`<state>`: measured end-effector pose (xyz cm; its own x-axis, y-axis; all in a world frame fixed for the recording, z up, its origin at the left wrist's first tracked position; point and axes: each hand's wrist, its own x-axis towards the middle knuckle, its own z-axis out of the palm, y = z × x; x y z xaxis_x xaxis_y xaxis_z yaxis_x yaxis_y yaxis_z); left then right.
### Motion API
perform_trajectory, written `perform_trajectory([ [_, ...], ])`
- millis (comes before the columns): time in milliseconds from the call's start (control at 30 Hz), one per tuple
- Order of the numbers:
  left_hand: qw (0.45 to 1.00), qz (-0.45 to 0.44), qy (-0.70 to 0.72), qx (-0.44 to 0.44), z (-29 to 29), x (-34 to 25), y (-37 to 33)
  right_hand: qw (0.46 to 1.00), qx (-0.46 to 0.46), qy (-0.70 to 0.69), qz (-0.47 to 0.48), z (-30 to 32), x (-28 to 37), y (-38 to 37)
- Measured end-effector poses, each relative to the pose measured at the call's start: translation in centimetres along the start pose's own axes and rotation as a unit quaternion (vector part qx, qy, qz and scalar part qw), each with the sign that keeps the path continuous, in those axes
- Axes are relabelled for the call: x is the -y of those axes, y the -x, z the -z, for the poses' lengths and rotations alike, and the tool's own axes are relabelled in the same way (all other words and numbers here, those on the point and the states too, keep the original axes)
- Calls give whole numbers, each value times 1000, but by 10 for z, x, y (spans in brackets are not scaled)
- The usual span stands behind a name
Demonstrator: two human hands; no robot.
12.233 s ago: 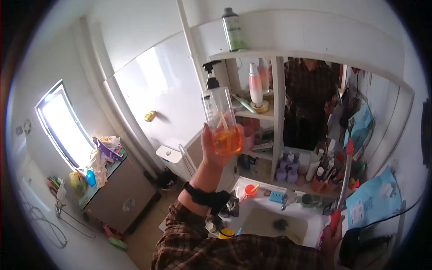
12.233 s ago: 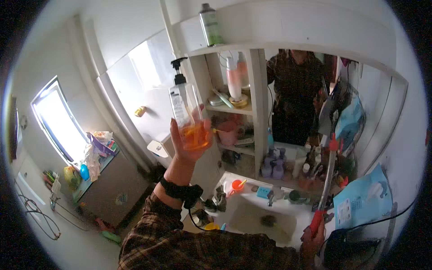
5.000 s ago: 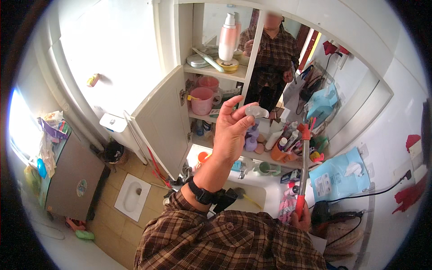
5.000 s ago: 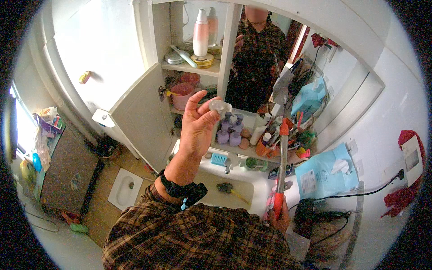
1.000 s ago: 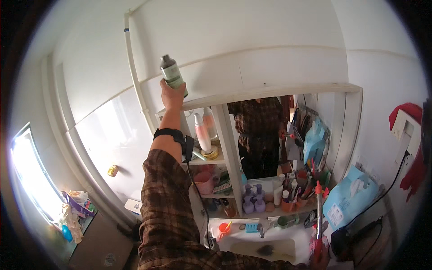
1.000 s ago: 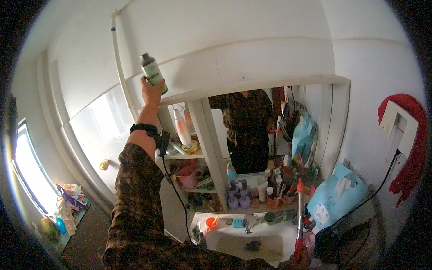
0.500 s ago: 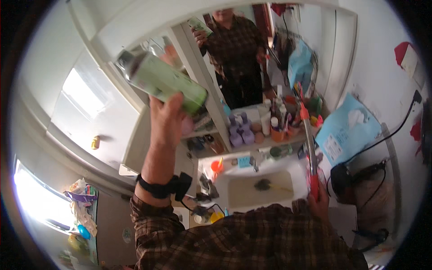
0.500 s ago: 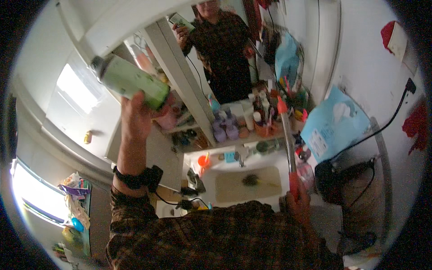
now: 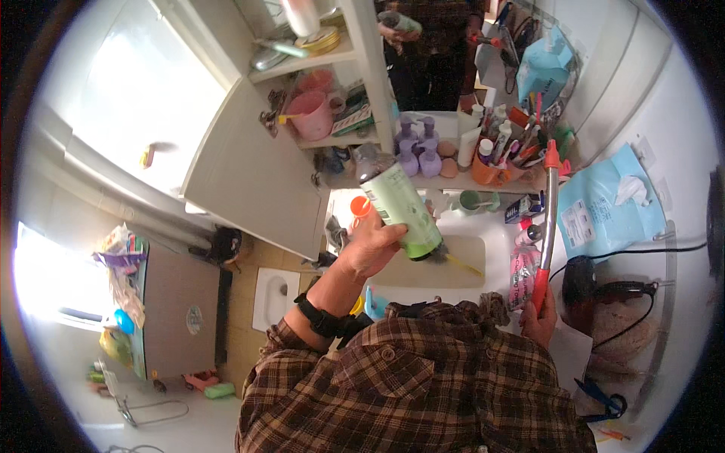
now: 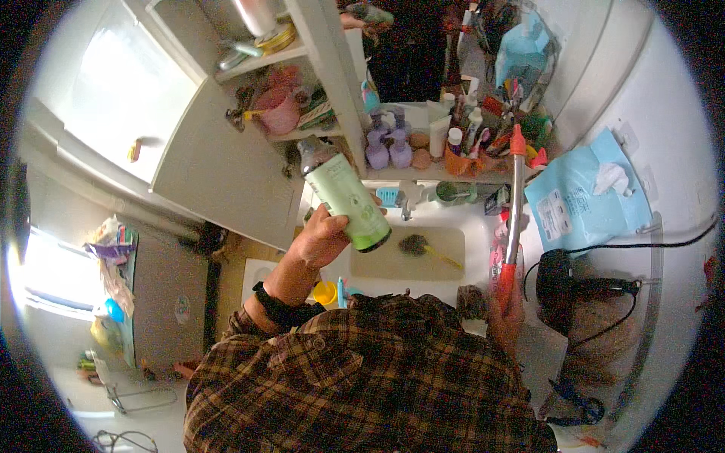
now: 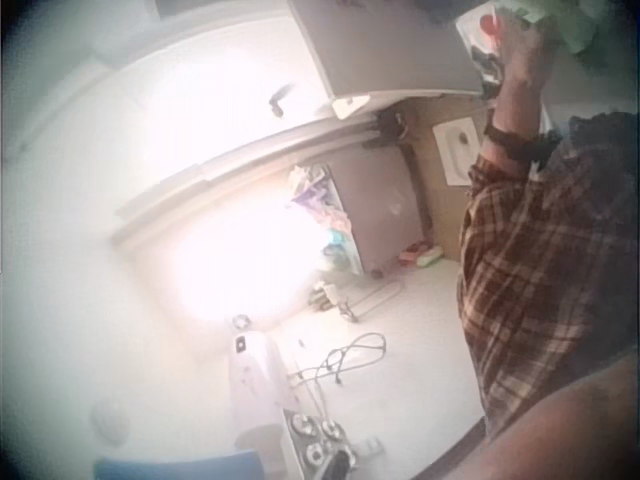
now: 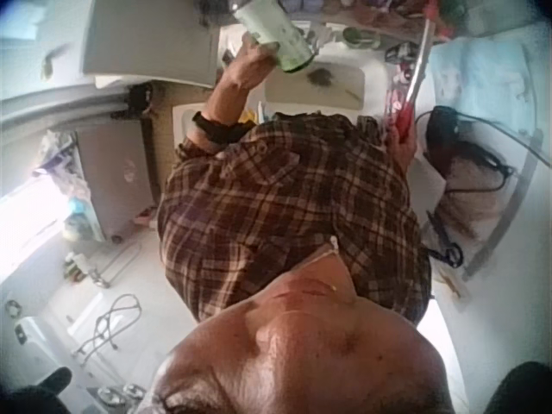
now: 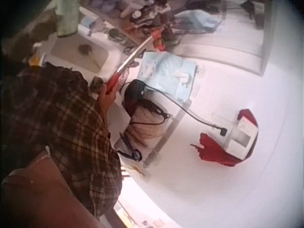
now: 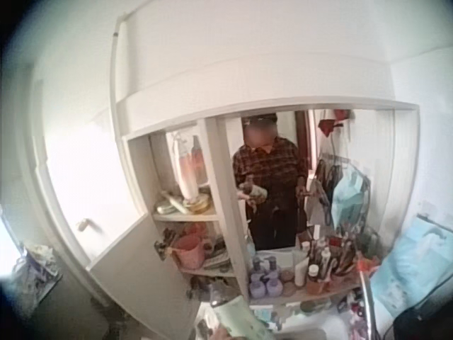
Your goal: The person cleans a bathroom mirror using a squeegee, then opens a cabinet and handles several bottles and containers.
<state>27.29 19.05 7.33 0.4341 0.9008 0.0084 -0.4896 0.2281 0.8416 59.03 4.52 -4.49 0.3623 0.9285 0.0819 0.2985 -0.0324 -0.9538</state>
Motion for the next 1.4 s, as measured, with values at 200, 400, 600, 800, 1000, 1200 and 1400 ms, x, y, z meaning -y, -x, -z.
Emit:
perform_trajectory([
  [200, 995, 23, 68, 72, 3, 20, 24, 992, 68, -89, -58, -6, 31, -6],
  [400, 984, 64, 152, 70, 14, 44, 48, 996, 77, 40, -31, -8, 17, -15],
  [600, 993, 94, -32, -65, 21, 65, 66, 986, 150, -67, -27, -4, 20, -23],
  [800, 957, 68, -244, -142, 46, 104, 90, 993, 91, -19, -79, -21, 37, -24],
  [1000, 908, 82, -368, -181, 75, 145, 124, 994, 73, 12, -83, -17, 29, -30],
  [1200, 917, 50, -381, -109, 82, 188, 132, 986, 86, -24, -141, -19, 35, -29],
  [1400, 825, 54, -562, -29, 91, 237, 117, 976, 121, 0, -181, -11, 25, -27],
])
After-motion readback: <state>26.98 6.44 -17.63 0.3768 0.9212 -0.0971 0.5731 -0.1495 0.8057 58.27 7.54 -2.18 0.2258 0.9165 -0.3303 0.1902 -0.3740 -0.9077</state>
